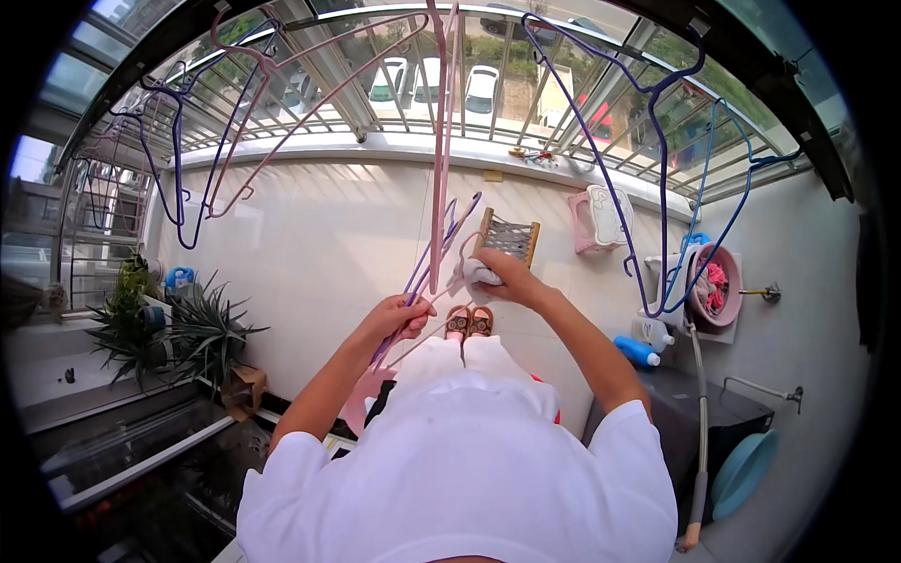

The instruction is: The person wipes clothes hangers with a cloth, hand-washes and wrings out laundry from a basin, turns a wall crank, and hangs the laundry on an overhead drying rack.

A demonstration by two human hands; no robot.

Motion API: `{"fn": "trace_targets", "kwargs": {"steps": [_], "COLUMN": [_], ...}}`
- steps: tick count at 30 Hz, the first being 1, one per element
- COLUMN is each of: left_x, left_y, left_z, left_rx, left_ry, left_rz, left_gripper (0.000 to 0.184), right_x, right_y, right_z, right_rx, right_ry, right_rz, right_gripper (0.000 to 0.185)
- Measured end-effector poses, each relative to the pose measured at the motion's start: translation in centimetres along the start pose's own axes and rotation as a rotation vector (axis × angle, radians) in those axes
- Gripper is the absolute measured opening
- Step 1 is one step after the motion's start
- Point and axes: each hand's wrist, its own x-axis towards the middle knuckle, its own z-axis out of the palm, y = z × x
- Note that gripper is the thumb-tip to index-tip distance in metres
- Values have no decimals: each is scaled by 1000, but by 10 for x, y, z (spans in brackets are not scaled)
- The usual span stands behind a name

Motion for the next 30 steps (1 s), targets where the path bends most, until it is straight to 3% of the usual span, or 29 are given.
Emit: {"fn": "trace_targets", "kwargs": {"steps": [2,9,12,17,20,24,26,28,30], "left_x": [-21,-52,-65,-87,-94,-89,-88,-92,-99], "left_y": [-4,-66,-79,-93,-105,-119,-123,-119,-113], "left_z": [1,-13,-14,-24,-23,-28,-35,-45,-65], "left_rx": [-155,-250,-409,-611,-718,-838,-879,-861,-872], "left_ry": [-45,73,52,50,70,66,48,97,82], "left_rz": [30,44,111,327,412,543,615,703,762], "left_gripper": [21,24,21,22,22,24,23,23,23], "right_x": [-7,-66,-75,-63,-41,7,28,48,62], "right_y": [21,101,126,103,92,16,20,1,-11], "right_z": [0,-9,-18,-25,21,95,151,182,209], "right_rx": [21,-231,-144,776,1023,1400,1456,1476,1492], "right_ry": [-75,-307,-313,-81,-163,-142,-36,53,-29], "right_rz": [31,256,339,708,799,897,744,780,745], "right_gripper": [33,40,40,35,35,39,40,38,38]}}
